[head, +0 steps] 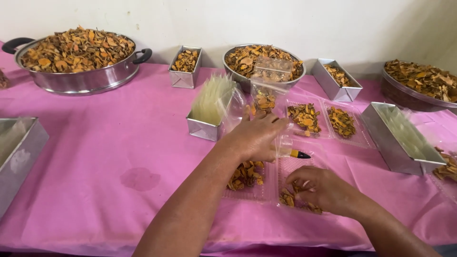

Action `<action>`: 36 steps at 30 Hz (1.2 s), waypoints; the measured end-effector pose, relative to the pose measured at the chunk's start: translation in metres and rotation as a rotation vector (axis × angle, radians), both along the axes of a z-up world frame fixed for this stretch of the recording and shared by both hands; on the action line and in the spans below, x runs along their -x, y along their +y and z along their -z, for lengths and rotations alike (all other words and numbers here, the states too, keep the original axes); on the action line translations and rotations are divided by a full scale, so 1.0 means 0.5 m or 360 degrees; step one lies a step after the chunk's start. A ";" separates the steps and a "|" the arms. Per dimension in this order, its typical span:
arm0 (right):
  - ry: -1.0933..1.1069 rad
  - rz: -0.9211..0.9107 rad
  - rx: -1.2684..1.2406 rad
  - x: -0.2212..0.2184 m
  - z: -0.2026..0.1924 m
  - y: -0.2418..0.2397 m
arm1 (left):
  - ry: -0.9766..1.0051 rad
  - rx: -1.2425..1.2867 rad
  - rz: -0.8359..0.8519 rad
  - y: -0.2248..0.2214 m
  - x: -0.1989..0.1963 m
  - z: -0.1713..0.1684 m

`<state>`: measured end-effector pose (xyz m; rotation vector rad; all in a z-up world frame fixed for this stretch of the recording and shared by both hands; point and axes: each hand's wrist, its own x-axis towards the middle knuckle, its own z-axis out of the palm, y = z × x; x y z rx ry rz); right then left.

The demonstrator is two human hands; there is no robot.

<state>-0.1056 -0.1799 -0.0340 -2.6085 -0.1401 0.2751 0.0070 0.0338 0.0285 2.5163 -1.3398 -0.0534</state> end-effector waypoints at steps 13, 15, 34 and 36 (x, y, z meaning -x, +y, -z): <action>-0.0878 0.0279 -0.1721 -0.017 -0.087 0.005 | 0.0419 0.0080 0.0038 0.008 0.045 -0.051; -0.0966 0.0459 -0.1565 -0.024 -0.093 0.042 | 0.0491 0.0177 0.0076 0.009 0.058 -0.063; -0.1584 0.0099 -0.0651 -0.018 -0.193 0.079 | 0.1149 0.1053 0.0299 0.025 0.020 -0.047; -0.1633 0.0145 -0.0652 0.025 -0.243 0.093 | 0.1265 0.1219 0.0465 0.030 0.009 -0.046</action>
